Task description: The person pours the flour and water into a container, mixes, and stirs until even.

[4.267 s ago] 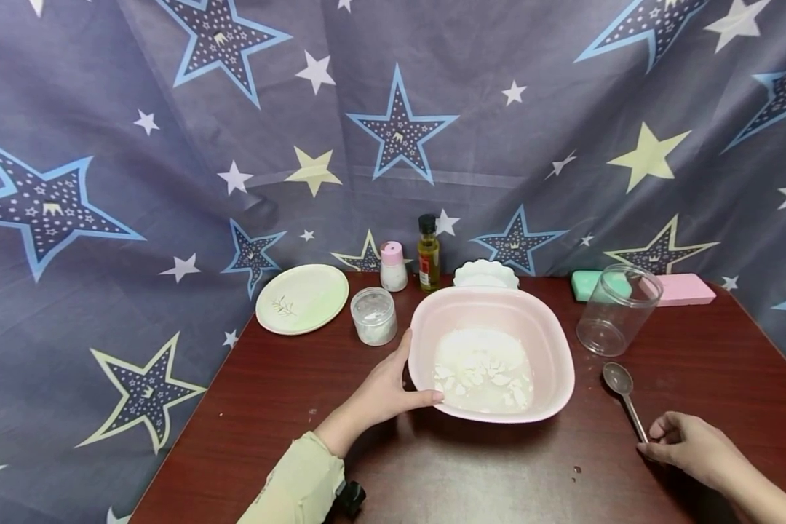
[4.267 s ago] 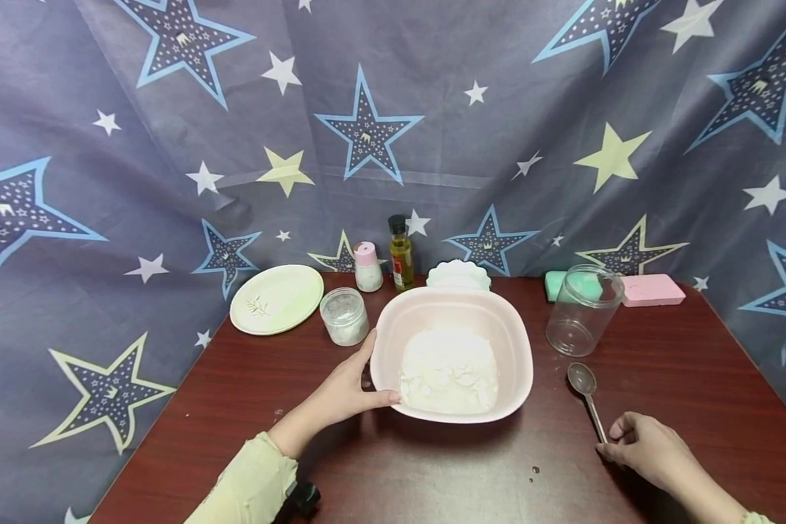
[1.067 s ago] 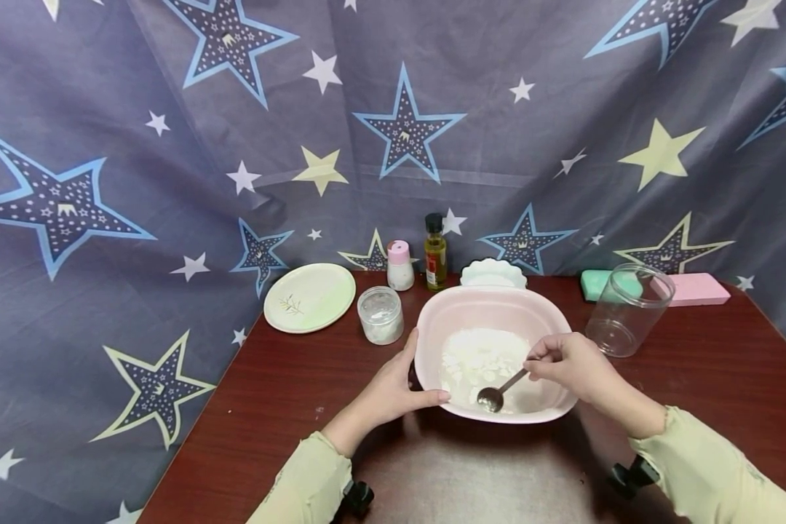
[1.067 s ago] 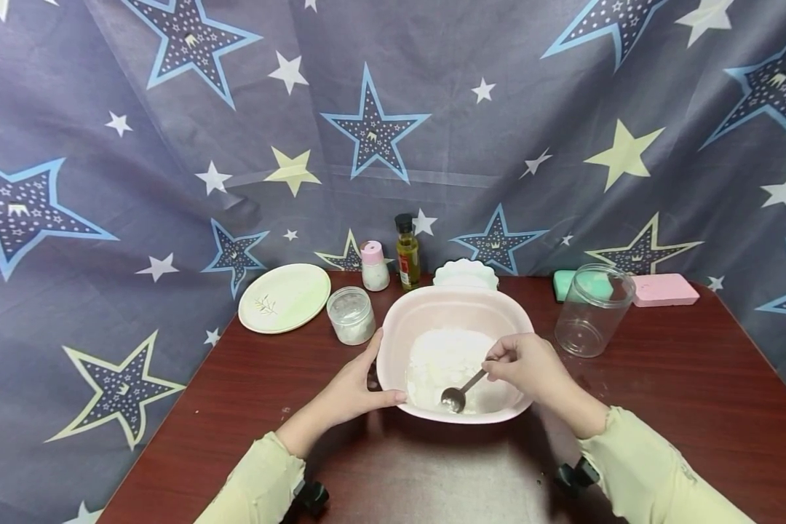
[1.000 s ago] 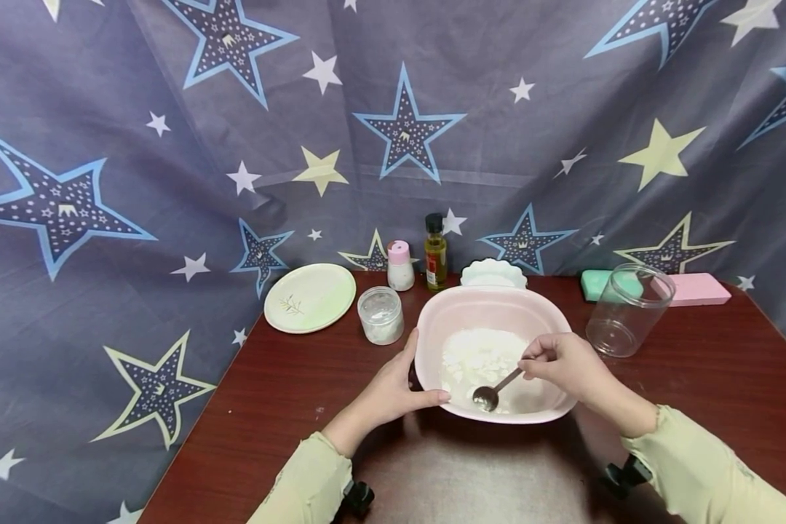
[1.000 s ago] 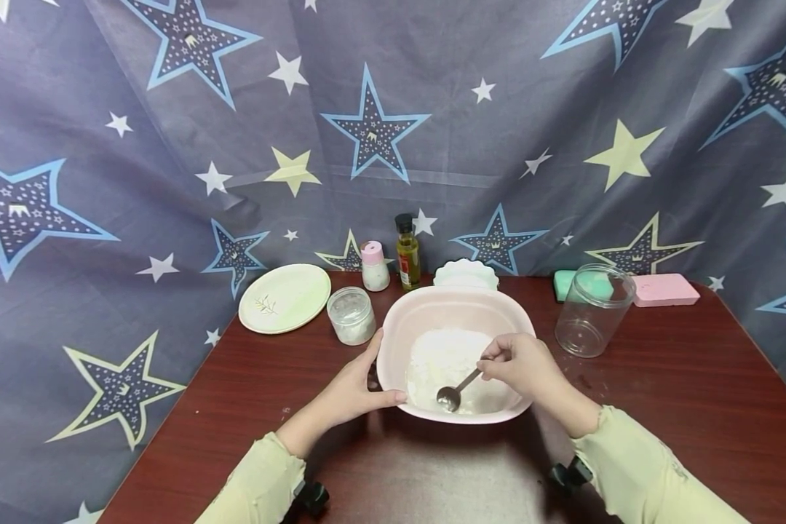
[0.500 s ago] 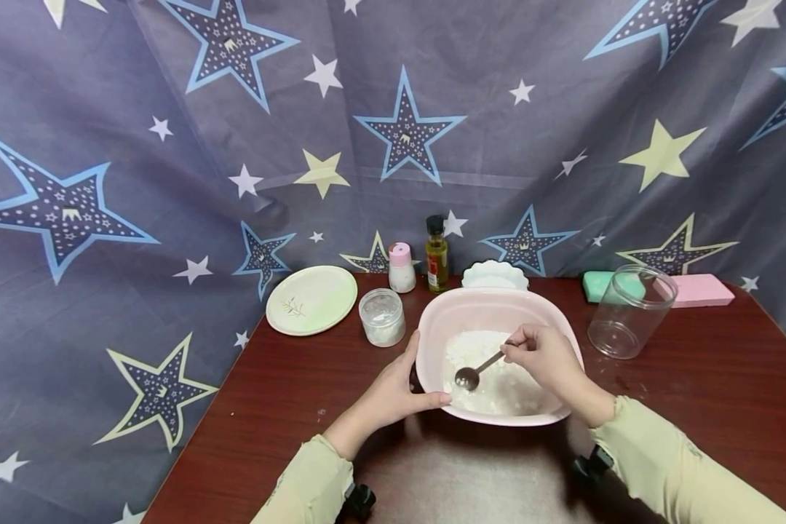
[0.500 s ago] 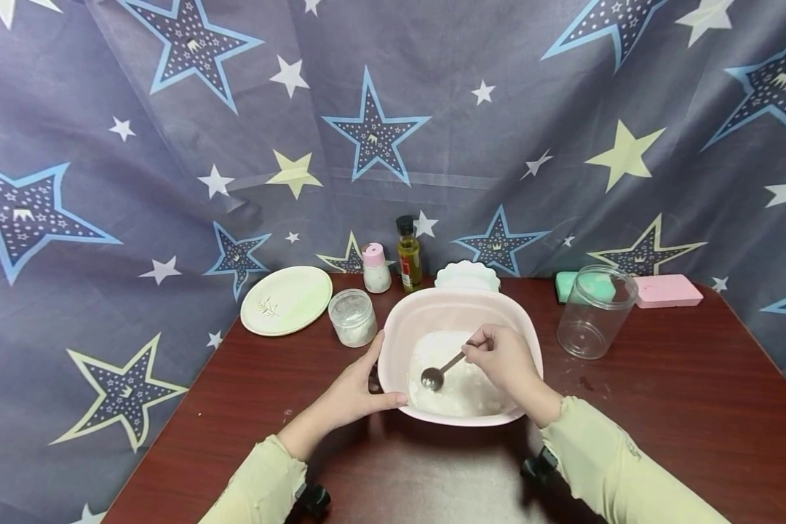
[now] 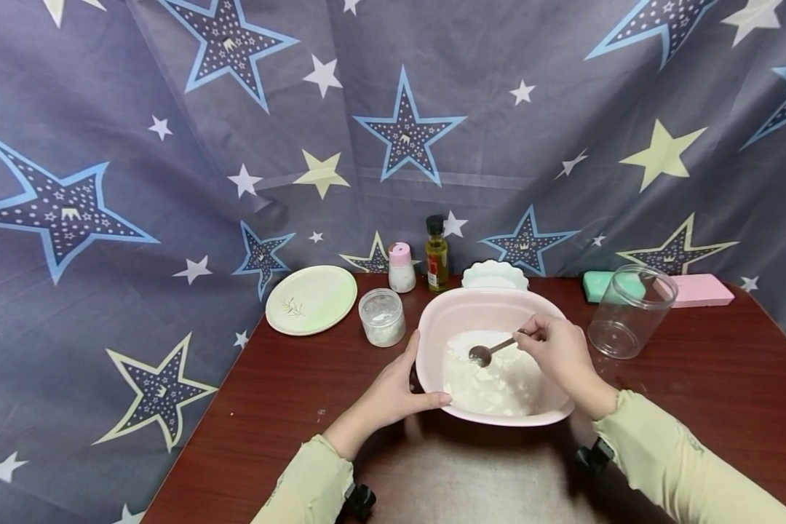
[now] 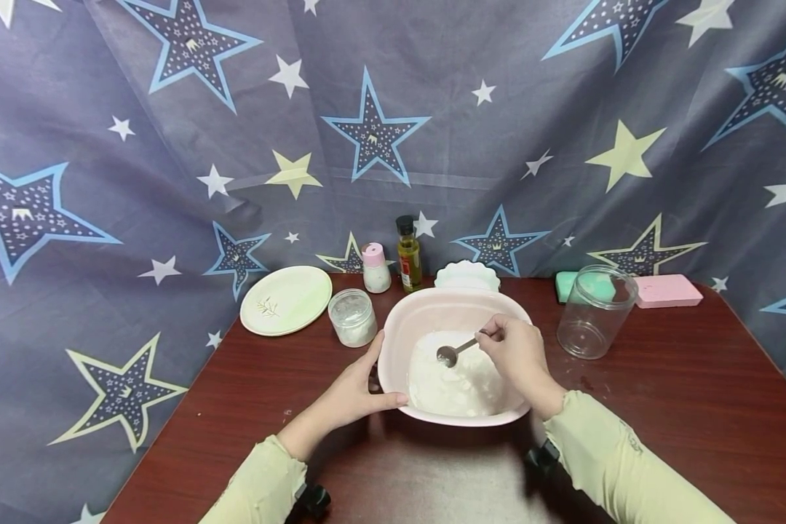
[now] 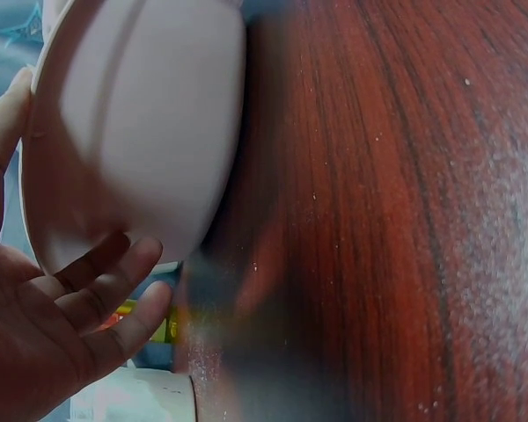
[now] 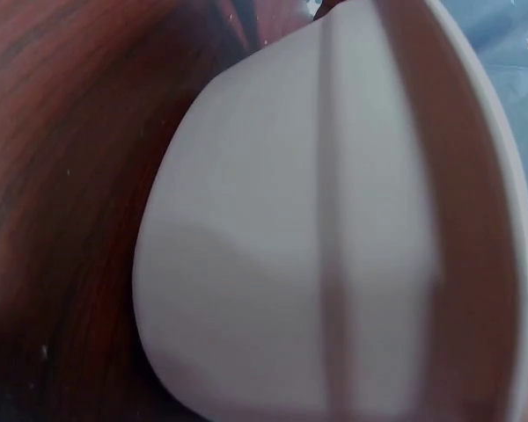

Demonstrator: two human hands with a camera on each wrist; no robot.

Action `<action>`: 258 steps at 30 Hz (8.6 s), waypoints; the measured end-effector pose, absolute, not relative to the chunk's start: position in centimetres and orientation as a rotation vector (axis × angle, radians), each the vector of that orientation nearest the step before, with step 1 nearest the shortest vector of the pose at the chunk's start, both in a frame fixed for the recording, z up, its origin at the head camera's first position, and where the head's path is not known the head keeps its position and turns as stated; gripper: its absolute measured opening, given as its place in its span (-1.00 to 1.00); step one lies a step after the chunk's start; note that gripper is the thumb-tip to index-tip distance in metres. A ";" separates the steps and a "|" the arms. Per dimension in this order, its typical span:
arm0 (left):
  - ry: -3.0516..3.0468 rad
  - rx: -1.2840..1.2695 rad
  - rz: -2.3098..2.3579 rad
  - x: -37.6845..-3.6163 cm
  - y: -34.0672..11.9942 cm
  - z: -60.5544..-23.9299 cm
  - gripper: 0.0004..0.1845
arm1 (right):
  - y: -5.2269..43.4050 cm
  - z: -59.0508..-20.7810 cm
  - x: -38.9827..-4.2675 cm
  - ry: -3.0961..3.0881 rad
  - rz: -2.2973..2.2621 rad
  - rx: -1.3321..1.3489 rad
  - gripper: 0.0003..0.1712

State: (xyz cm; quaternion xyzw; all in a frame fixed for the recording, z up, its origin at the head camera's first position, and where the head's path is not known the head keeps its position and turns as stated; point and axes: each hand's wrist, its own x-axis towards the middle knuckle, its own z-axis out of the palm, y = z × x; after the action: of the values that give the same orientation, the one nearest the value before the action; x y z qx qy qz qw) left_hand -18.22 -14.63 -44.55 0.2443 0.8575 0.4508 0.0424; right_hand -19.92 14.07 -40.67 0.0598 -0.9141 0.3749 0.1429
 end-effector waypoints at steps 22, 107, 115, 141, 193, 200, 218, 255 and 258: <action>2.602 0.733 1.405 -18.0 -14.6 -44.6 0.22 | 18.2 -38.9 -18.9 -2.700 0.967 0.199 -0.92; 2.565 0.730 1.454 -18.2 -14.7 -44.7 0.22 | 18.6 -39.1 -17.5 -2.838 1.305 0.521 -0.89; 2.564 0.727 1.447 -18.2 -14.8 -44.8 0.21 | 16.3 -39.8 -17.6 -2.769 1.326 0.588 -0.85; 2.564 0.755 1.459 -18.3 -14.8 -44.9 0.21 | 13.6 -39.9 -18.8 -2.697 1.081 0.432 -0.84; 2.582 0.735 1.444 -18.2 -14.7 -44.7 0.20 | 19.3 -37.9 -18.5 -2.800 0.862 0.385 -0.87; 2.577 0.741 1.451 -18.1 -14.7 -44.7 0.21 | 20.1 -37.6 -17.8 -2.854 0.973 0.464 -0.88; 2.570 0.736 1.458 -18.3 -14.8 -44.9 0.20 | 20.1 -38.8 -17.5 -2.842 1.416 0.769 -0.95; 2.553 0.732 1.486 -18.2 -14.7 -45.0 0.21 | 13.5 -40.6 -18.5 -2.694 1.272 0.752 -0.76; 2.548 0.747 1.496 -18.2 -14.7 -45.0 0.22 | 13.2 -40.7 -18.7 -2.693 1.250 0.730 -0.74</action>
State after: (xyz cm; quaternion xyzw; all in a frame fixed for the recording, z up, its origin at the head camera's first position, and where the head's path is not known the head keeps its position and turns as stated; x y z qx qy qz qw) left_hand -18.23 -14.66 -44.97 0.2447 0.8352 0.4903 0.0469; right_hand -18.67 13.22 -40.68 0.2385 -0.8800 0.4085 0.0420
